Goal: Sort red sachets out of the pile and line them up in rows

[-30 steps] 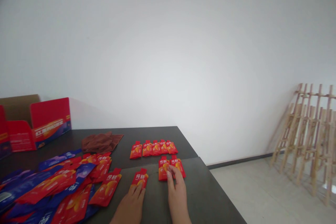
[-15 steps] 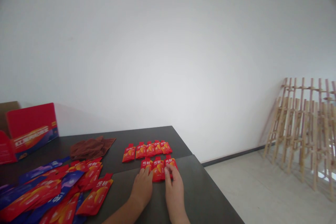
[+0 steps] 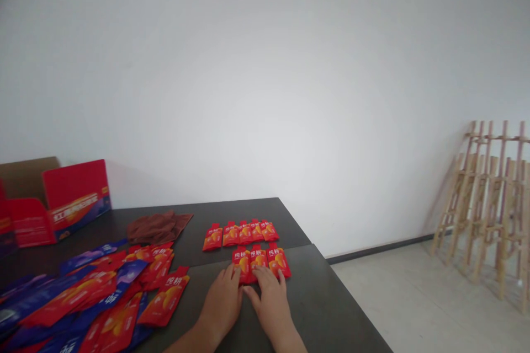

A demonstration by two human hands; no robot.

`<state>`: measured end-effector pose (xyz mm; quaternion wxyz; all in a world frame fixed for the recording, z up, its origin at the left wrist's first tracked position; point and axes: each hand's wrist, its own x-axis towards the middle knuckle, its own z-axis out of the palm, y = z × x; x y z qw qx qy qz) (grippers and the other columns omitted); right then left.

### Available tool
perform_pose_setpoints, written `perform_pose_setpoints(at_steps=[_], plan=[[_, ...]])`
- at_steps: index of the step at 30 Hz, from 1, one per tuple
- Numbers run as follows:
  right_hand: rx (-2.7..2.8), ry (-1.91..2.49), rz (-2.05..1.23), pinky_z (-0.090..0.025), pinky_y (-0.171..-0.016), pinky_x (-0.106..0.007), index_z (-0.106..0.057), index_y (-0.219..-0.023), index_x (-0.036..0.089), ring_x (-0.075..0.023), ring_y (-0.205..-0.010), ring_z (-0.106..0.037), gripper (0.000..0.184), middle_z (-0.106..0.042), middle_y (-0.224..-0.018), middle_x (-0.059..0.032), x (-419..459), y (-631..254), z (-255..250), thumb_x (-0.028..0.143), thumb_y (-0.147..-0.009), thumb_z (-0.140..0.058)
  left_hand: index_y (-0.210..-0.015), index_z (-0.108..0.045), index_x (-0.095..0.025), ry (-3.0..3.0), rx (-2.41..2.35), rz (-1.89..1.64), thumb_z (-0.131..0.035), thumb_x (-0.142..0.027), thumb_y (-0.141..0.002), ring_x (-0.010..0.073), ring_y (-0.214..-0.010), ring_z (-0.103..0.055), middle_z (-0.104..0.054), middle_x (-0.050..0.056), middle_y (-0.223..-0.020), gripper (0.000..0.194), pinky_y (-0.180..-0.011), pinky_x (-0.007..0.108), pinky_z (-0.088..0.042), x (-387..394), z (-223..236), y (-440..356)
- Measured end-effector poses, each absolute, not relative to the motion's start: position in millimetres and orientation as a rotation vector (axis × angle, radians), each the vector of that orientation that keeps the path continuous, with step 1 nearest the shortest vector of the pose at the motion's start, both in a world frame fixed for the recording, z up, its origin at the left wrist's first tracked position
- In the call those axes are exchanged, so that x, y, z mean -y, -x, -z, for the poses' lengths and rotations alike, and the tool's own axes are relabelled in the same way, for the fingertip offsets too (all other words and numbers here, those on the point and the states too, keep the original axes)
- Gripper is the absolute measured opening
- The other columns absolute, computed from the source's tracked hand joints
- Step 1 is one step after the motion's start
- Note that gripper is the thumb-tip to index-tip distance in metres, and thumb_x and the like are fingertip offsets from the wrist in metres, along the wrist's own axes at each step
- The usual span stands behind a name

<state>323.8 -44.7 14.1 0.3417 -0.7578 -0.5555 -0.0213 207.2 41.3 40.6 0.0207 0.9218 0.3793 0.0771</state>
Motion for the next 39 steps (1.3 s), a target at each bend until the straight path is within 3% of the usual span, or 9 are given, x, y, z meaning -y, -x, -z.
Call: perform_pose_setpoints(at_steps=[4, 9, 13, 23, 33, 36, 39], plan=[[1.411, 1.925, 0.127, -0.029, -0.108, -0.053, -0.057, -0.121, 0.025, -0.0245, -0.123, -0.053, 0.035, -0.062, -0.129, -0.0058, 47, -325, -20, 0.041, -0.091, -0.051, -0.131, -0.053, -0.012, -2.923, -1.251, -0.125, -0.031, -0.006, -0.088, 0.0265, -0.122, -0.053, -0.053, 0.015, -0.138, 0.049, -0.100, 0.040, -0.042, -60, -58, -166], [1.386, 1.873, 0.158, -0.031, -0.106, -0.053, -0.058, -0.119, 0.027, -0.0245, -0.121, -0.054, 0.032, -0.063, -0.127, -0.0039, 45, -315, -26, 0.042, -0.091, -0.050, -0.126, -0.056, 0.002, -2.960, -1.369, 0.183, -0.034, 0.001, -0.083, 0.0375, -0.124, -0.050, -0.055, 0.027, -0.133, 0.048, -0.103, 0.054, -0.037, -73, -57, -97], [1.376, 1.850, 0.150, -0.031, -0.106, -0.053, -0.057, -0.119, 0.028, -0.0243, -0.121, -0.055, 0.032, -0.064, -0.126, -0.0026, 45, -311, -26, 0.041, -0.091, -0.050, -0.126, -0.056, -0.002, -3.054, -1.192, 0.287, -0.037, -0.005, -0.086, 0.0353, -0.129, -0.045, -0.054, 0.022, -0.134, 0.045, -0.108, 0.052, -0.034, -58, -39, -91], [1.319, 1.853, 0.137, -0.035, -0.102, -0.052, -0.061, -0.115, 0.026, -0.0246, -0.115, -0.058, 0.028, -0.067, -0.120, -0.0046, 45, -324, -15, 0.037, -0.092, -0.050, -0.131, -0.053, -0.003, -3.142, -1.000, 0.051, -0.030, -0.002, -0.083, 0.0305, -0.133, -0.043, -0.053, 0.019, -0.138, 0.053, -0.109, 0.046, -0.035, -51, -39, -188], [1.324, 1.838, 0.165, -0.036, -0.101, -0.053, -0.061, -0.113, 0.024, -0.0253, -0.111, -0.061, 0.027, -0.069, -0.117, -0.0056, 46, -322, -19, 0.036, -0.091, -0.051, -0.139, -0.043, -0.010, -3.103, -1.105, -0.035, -0.031, -0.004, -0.085, 0.0220, -0.135, -0.040, -0.044, 0.013, -0.146, 0.055, -0.111, 0.035, -0.034, -67, -32, -166], [1.331, 1.822, 0.182, -0.037, -0.101, -0.051, -0.062, -0.112, 0.024, -0.0245, -0.110, -0.062, 0.027, -0.069, -0.115, -0.0053, 46, -320, -22, 0.037, -0.091, -0.052, -0.134, -0.048, -0.003, -3.058, -1.353, -0.006, -0.027, 0.002, -0.084, 0.0246, -0.128, -0.049, -0.050, 0.021, -0.140, 0.055, -0.105, 0.037, -0.040, -95, -46, -139], [1.336, 1.817, 0.192, -0.037, -0.101, -0.051, -0.063, -0.112, 0.026, -0.0246, -0.110, -0.062, 0.027, -0.069, -0.116, -0.0050, 46, -318, -23, 0.039, -0.091, -0.052, -0.119, -0.058, 0.006, -3.001, -1.587, 0.071, -0.022, 0.007, -0.081, 0.0304, -0.110, -0.063, -0.062, 0.031, -0.118, 0.053, -0.090, 0.042, -0.050, -114, -53, -115]])
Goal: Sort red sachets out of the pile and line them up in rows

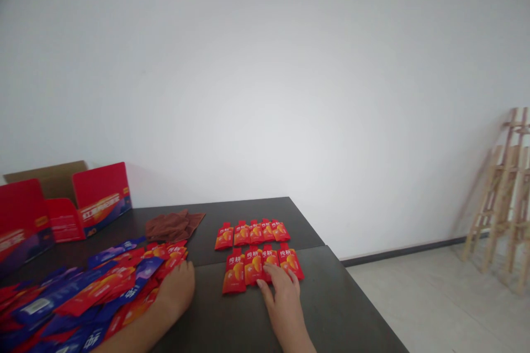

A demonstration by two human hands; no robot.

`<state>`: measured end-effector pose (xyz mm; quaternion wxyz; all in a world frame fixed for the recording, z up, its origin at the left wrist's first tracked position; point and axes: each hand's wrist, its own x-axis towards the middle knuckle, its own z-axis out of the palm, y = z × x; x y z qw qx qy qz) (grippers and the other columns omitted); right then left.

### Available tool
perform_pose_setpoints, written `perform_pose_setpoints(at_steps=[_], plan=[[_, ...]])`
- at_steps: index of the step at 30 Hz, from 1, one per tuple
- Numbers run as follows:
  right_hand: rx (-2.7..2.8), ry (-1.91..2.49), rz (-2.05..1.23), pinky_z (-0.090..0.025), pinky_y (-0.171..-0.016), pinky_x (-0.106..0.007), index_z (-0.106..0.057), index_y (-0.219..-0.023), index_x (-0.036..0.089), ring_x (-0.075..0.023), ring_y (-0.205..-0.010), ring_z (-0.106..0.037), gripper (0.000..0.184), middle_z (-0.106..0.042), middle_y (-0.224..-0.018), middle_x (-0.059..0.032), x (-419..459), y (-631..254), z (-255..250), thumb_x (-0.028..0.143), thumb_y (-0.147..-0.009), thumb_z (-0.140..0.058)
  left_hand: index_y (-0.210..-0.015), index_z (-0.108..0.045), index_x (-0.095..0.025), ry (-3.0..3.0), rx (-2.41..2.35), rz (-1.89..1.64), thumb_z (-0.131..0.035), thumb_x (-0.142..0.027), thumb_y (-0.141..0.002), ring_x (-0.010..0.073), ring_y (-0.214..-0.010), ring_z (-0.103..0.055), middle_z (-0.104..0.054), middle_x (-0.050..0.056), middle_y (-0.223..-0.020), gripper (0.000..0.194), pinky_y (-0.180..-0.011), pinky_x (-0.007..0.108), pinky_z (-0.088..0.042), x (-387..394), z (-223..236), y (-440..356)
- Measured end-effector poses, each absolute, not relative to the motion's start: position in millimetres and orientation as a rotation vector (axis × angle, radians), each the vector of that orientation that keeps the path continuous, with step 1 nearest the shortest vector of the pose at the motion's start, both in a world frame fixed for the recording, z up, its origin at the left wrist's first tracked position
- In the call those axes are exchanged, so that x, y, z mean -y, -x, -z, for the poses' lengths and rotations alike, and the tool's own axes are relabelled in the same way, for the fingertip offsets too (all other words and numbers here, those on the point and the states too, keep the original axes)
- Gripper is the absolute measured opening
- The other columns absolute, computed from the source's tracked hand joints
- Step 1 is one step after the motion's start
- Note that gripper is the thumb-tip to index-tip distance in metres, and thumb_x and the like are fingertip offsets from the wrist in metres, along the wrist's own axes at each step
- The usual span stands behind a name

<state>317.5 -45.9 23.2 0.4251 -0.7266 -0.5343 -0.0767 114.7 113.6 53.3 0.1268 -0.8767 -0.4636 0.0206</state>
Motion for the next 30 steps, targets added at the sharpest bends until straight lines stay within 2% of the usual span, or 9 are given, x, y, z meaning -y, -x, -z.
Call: perform_pose_setpoints(at_steps=[2, 6, 9, 12, 14, 18, 21, 24, 30], plan=[[1.341, 1.816, 0.196, -0.037, -0.102, -0.050, -0.064, -0.111, 0.026, -0.0244, -0.111, -0.062, 0.027, -0.069, -0.116, -0.0051, 46, -317, -24, 0.039, -0.091, -0.051, -0.114, -0.061, 0.007, 2.531, 1.352, -0.103, -0.023, 0.009, -0.080, 0.0313, -0.107, -0.064, -0.064, 0.033, -0.113, 0.051, -0.087, 0.041, -0.051, -111, -52, -107], [1.348, 1.817, 0.190, -0.037, -0.103, -0.048, -0.064, -0.112, 0.026, -0.0237, -0.111, -0.062, 0.028, -0.069, -0.117, -0.0051, 46, -317, -23, 0.038, -0.092, -0.049, -0.123, -0.058, 0.000, 2.604, 1.225, -0.172, -0.033, 0.010, -0.076, 0.0287, -0.122, -0.054, -0.058, 0.027, -0.128, 0.054, -0.097, 0.039, -0.046, -92, -43, -110], [1.348, 1.825, 0.164, -0.037, -0.102, -0.049, -0.063, -0.113, 0.026, -0.0242, -0.112, -0.061, 0.029, -0.069, -0.117, -0.0052, 45, -320, -20, 0.039, -0.092, -0.049, -0.129, -0.054, -0.003, 2.607, 1.222, -0.158, -0.032, 0.009, -0.078, 0.0259, -0.120, -0.057, -0.054, 0.024, -0.134, 0.057, -0.095, 0.035, -0.047, -88, -44, -114], [1.341, 1.833, 0.146, -0.038, -0.101, -0.048, -0.063, -0.113, 0.025, -0.0242, -0.112, -0.060, 0.029, -0.069, -0.117, -0.0056, 44, -323, -16, 0.040, -0.092, -0.049, -0.125, -0.055, 0.002, 2.519, 1.317, -0.117, -0.025, 0.008, -0.081, 0.0274, -0.104, -0.066, -0.062, 0.030, -0.120, 0.054, -0.084, 0.038, -0.053, -93, -47, -111], [1.337, 1.835, 0.147, -0.038, -0.101, -0.048, -0.063, -0.113, 0.024, -0.0243, -0.112, -0.060, 0.029, -0.069, -0.117, -0.0056, 44, -323, -14, 0.039, -0.092, -0.049, -0.120, -0.058, 0.005, 2.488, 1.332, -0.124, -0.023, 0.009, -0.081, 0.0287, -0.100, -0.067, -0.066, 0.030, -0.111, 0.052, -0.082, 0.038, -0.053, -94, -45, -109], [1.348, 1.832, 0.148, -0.037, -0.102, -0.048, -0.063, -0.114, 0.024, -0.0242, -0.112, -0.060, 0.030, -0.068, -0.117, -0.0055, 44, -323, -13, 0.040, -0.092, -0.049, -0.125, -0.056, 0.000, 2.506, 1.272, -0.141, -0.027, 0.011, -0.079, 0.0265, -0.113, -0.061, -0.063, 0.026, -0.122, 0.056, -0.089, 0.035, -0.051, -93, -39, -105], [1.343, 1.820, 0.164, -0.038, -0.101, -0.046, -0.063, -0.114, 0.025, -0.0237, -0.112, -0.061, 0.030, -0.068, -0.117, -0.0055, 45, -322, -15, 0.040, -0.092, -0.049, -0.128, -0.054, -0.003, 2.485, 1.283, -0.088, -0.023, 0.010, -0.082, 0.0236, -0.106, -0.065, -0.065, 0.024, -0.119, 0.057, -0.086, 0.032, -0.052, -97, -38, -100], [1.331, 1.818, 0.174, -0.037, -0.103, -0.046, -0.063, -0.114, 0.025, -0.0236, -0.112, -0.061, 0.030, -0.069, -0.117, -0.0059, 46, -321, -18, 0.040, -0.092, -0.048, -0.120, -0.059, 0.003, 2.428, 1.334, -0.061, -0.019, 0.009, -0.082, 0.0277, -0.097, -0.068, -0.067, 0.029, -0.109, 0.055, -0.079, 0.037, -0.054, -100, -37, -96], [1.337, 1.823, 0.189, -0.039, -0.102, -0.048, -0.064, -0.112, 0.025, -0.0241, -0.111, -0.062, 0.030, -0.069, -0.116, -0.0065, 46, -320, -18, 0.040, -0.092, -0.048, -0.123, -0.058, 0.002, 2.444, 1.277, -0.093, -0.025, 0.010, -0.080, 0.0285, -0.099, -0.067, -0.066, 0.030, -0.112, 0.054, -0.082, 0.037, -0.052, -94, -32, -97]])
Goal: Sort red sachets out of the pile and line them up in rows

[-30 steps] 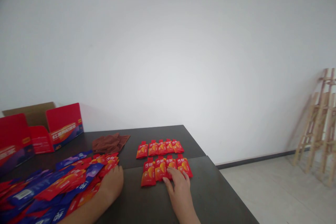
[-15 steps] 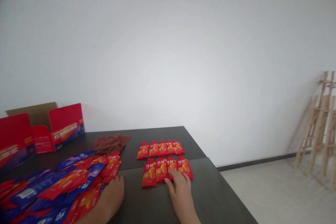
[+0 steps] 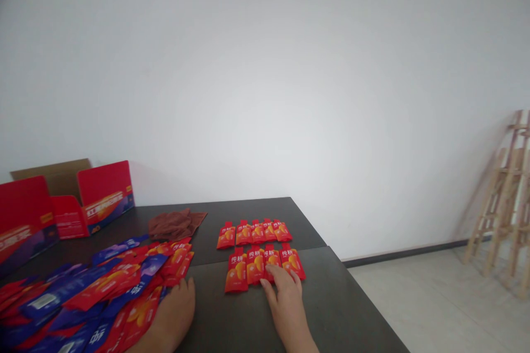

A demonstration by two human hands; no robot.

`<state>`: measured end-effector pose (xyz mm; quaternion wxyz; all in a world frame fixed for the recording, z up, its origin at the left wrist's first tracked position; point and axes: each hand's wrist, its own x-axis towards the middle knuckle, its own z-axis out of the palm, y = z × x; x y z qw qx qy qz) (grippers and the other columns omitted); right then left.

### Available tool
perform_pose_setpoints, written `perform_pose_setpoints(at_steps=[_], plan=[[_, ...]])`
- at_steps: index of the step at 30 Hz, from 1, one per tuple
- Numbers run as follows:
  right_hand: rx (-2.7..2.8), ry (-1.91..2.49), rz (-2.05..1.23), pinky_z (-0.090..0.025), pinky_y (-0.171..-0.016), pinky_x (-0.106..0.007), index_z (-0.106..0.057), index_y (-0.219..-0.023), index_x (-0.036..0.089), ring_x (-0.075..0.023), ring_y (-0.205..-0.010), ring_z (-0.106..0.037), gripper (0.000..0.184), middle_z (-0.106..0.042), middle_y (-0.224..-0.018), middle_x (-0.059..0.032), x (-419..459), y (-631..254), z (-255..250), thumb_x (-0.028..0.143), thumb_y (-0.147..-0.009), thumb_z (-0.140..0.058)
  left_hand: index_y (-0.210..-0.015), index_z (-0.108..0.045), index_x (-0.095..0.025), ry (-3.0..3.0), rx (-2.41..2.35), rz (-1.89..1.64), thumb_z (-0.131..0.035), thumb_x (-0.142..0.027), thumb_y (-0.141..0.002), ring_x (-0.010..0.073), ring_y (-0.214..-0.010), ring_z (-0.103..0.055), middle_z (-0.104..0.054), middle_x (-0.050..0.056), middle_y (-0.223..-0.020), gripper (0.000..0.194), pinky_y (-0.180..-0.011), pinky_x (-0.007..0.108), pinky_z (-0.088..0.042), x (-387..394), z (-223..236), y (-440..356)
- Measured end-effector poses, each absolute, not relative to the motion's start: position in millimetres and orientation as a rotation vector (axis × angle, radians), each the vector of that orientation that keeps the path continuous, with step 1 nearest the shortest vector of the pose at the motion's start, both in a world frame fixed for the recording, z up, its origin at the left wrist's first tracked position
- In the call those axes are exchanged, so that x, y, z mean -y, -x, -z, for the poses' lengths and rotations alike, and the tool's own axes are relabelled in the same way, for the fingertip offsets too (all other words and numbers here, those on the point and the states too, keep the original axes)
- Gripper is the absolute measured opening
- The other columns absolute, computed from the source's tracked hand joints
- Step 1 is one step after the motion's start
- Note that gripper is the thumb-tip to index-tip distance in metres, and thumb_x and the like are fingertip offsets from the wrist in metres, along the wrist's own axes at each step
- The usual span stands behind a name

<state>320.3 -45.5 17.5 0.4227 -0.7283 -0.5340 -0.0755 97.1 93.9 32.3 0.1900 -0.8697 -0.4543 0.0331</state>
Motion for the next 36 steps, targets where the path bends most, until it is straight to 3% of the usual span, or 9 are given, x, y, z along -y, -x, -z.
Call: perform_pose_setpoints(at_steps=[4, 11, 16, 24, 29, 33, 36], plan=[[1.328, 1.822, 0.227, -0.039, -0.102, -0.047, -0.065, -0.112, 0.026, -0.0238, -0.111, -0.062, 0.031, -0.069, -0.116, -0.0069, 45, -324, -15, 0.040, -0.092, -0.047, -0.125, -0.057, -0.003, 2.444, 1.297, -0.080, -0.022, 0.010, -0.082, 0.0245, -0.095, -0.069, -0.069, 0.024, -0.111, 0.058, -0.077, 0.033, -0.053, -101, -45, -94], [1.190, 1.888, 0.262, -0.034, -0.104, -0.054, -0.064, -0.112, 0.023, -0.0266, -0.113, -0.060, 0.033, -0.068, -0.119, -0.0085, 46, -345, -17, 0.040, -0.091, -0.045, -0.117, -0.063, 0.001, 2.491, 1.229, -0.147, -0.029, 0.009, -0.079, 0.0296, -0.111, -0.062, -0.064, 0.028, -0.118, 0.051, -0.090, 0.039, -0.050, -90, -38, -95], [1.104, 1.879, 0.273, -0.041, -0.098, -0.048, -0.065, -0.111, 0.021, -0.0256, -0.107, -0.064, 0.035, -0.070, -0.114, -0.0092, 47, -355, -17, 0.039, -0.090, -0.043, -0.115, -0.065, -0.007, 2.552, 1.215, -0.097, -0.028, 0.007, -0.081, 0.0232, -0.100, -0.067, -0.070, 0.020, -0.110, 0.052, -0.085, 0.034, -0.052, -97, -44, -92], [1.135, 1.884, 0.241, -0.039, -0.100, -0.049, -0.063, -0.112, 0.020, -0.0263, -0.109, -0.062, 0.035, -0.069, -0.116, -0.0090, 44, -354, -12, 0.039, -0.090, -0.044, -0.110, -0.066, -0.003, 2.525, 1.249, -0.054, -0.029, 0.008, -0.080, 0.0279, -0.100, -0.067, -0.069, 0.024, -0.106, 0.049, -0.081, 0.038, -0.052, -91, -38, -102], [1.146, 1.890, 0.219, -0.038, -0.101, -0.050, -0.062, -0.113, 0.020, -0.0260, -0.111, -0.061, 0.034, -0.068, -0.118, -0.0086, 44, -353, -10, 0.038, -0.091, -0.044, -0.116, -0.064, -0.009, 2.510, 1.280, -0.028, -0.025, 0.006, -0.083, 0.0224, -0.094, -0.069, -0.071, 0.019, -0.104, 0.053, -0.079, 0.031, -0.053, -96, -48, -98], [1.157, 1.886, 0.214, -0.036, -0.102, -0.050, -0.063, -0.112, 0.022, -0.0254, -0.112, -0.061, 0.032, -0.068, -0.117, -0.0078, 44, -350, -11, 0.038, -0.090, -0.046, -0.111, -0.066, 0.001, 2.429, 1.353, -0.064, -0.019, 0.008, -0.081, 0.0295, -0.092, -0.070, -0.069, 0.026, -0.104, 0.056, -0.075, 0.037, -0.055, -101, -46, -92], [1.169, 1.882, 0.195, -0.035, -0.103, -0.051, -0.062, -0.112, 0.022, -0.0254, -0.113, -0.060, 0.031, -0.068, -0.119, -0.0077, 44, -348, -13, 0.038, -0.091, -0.045, -0.121, -0.060, 0.002, 2.474, 1.281, -0.097, -0.021, 0.010, -0.079, 0.0311, -0.109, -0.064, -0.064, 0.027, -0.119, 0.058, -0.089, 0.041, -0.051, -91, -35, -92]])
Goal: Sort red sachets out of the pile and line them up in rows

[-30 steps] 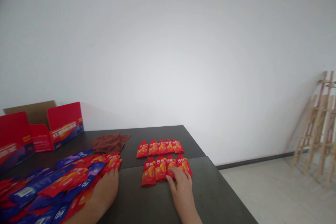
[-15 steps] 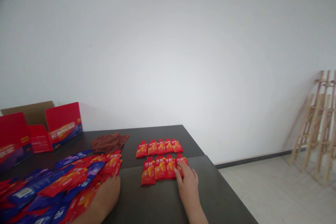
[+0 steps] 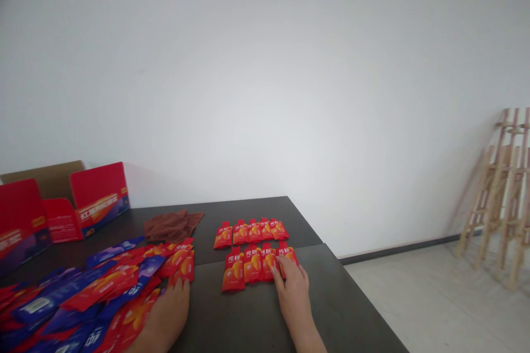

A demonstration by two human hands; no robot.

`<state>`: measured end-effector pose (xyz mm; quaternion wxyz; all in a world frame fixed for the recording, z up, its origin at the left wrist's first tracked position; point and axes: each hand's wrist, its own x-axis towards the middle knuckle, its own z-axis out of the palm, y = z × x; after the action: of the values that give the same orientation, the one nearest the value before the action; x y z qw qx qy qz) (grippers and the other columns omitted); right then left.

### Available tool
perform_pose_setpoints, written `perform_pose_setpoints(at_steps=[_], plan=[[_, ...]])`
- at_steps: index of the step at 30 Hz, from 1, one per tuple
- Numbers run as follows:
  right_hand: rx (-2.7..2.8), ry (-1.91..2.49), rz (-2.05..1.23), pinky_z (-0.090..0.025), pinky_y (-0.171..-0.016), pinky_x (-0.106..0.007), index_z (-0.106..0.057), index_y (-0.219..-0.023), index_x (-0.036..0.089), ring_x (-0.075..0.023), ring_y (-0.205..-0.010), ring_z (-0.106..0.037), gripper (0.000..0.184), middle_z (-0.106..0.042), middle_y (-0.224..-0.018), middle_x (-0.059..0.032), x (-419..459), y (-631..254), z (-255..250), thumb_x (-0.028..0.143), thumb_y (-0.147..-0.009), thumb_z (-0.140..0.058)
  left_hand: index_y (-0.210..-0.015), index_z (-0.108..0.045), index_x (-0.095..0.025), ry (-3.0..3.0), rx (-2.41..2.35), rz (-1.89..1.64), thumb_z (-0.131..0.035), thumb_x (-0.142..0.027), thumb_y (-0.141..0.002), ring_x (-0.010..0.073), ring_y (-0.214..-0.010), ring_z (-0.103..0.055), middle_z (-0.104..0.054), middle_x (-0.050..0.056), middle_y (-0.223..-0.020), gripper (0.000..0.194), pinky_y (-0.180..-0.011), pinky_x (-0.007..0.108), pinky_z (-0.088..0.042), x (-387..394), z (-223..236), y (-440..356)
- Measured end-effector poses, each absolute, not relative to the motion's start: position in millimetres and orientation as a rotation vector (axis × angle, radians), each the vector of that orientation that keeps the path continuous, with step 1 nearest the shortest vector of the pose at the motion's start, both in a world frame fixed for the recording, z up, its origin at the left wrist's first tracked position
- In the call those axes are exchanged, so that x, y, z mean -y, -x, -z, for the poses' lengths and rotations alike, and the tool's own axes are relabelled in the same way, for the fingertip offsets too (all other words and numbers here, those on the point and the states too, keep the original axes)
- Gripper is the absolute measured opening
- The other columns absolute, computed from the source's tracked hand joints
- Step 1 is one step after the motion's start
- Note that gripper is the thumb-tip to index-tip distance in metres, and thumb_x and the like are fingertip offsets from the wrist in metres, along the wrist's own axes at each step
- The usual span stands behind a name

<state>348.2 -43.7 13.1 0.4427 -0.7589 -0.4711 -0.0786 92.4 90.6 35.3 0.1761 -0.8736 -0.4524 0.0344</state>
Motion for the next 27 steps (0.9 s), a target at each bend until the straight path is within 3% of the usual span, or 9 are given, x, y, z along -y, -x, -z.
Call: perform_pose_setpoints(at_steps=[7, 12, 16, 19, 22, 27], plan=[[1.170, 1.894, 0.179, -0.036, -0.102, -0.049, -0.063, -0.113, 0.021, -0.0254, -0.113, -0.060, 0.033, -0.068, -0.118, -0.0077, 44, -349, -14, 0.038, -0.091, -0.045, -0.120, -0.064, -0.011, 2.697, 1.091, -0.020, -0.028, 0.003, -0.082, 0.0250, -0.109, -0.064, -0.068, 0.016, -0.119, 0.054, -0.091, 0.037, -0.051, -78, -33, -100], [1.170, 1.902, 0.190, -0.037, -0.102, -0.047, -0.063, -0.114, 0.020, -0.0250, -0.114, -0.060, 0.035, -0.068, -0.119, -0.0078, 43, -350, -12, 0.038, -0.091, -0.044, -0.129, -0.054, -0.004, 2.779, 1.042, 0.096, -0.027, 0.000, -0.084, 0.0307, -0.128, -0.049, -0.055, 0.021, -0.135, 0.052, -0.106, 0.050, -0.038, -107, -35, -109], [1.169, 1.908, 0.194, -0.038, -0.101, -0.045, -0.063, -0.113, 0.021, -0.0245, -0.112, -0.061, 0.035, -0.068, -0.117, -0.0077, 42, -349, -11, 0.039, -0.091, -0.043, -0.132, -0.054, -0.019, 2.894, 1.011, 0.116, -0.031, -0.015, -0.091, 0.0332, -0.133, -0.042, -0.048, 0.014, -0.143, 0.047, -0.106, 0.061, -0.033, -131, -35, -109], [1.175, 1.907, 0.189, -0.036, -0.102, -0.047, -0.063, -0.114, 0.021, -0.0248, -0.113, -0.060, 0.035, -0.068, -0.119, -0.0077, 42, -348, -11, 0.039, -0.092, -0.043, -0.131, -0.053, -0.031, 3.035, 0.891, 0.082, -0.036, -0.023, -0.093, 0.0248, -0.134, -0.041, -0.047, 0.002, -0.145, 0.043, -0.110, 0.051, -0.034, -141, -36, -108], [1.184, 1.910, 0.187, -0.035, -0.104, -0.048, -0.062, -0.115, 0.022, -0.0243, -0.114, -0.059, 0.035, -0.067, -0.120, -0.0067, 42, -348, -11, 0.039, -0.092, -0.043, -0.136, -0.048, -0.027, 3.134, 0.783, 0.073, -0.034, -0.025, -0.094, 0.0165, -0.136, -0.039, -0.044, 0.000, -0.147, 0.044, -0.113, 0.036, -0.033, -143, -31, -114], [1.161, 1.978, 0.218, -0.037, -0.104, -0.044, -0.063, -0.116, 0.020, -0.0232, -0.116, -0.059, 0.038, -0.066, -0.121, -0.0080, 42, -353, -9, 0.039, -0.092, -0.041, -0.137, -0.047, -0.020, 3.142, 0.845, 0.175, -0.031, -0.021, -0.094, 0.0203, -0.137, -0.037, -0.044, 0.006, -0.147, 0.046, -0.113, 0.042, -0.032, -136, -21, -127]])
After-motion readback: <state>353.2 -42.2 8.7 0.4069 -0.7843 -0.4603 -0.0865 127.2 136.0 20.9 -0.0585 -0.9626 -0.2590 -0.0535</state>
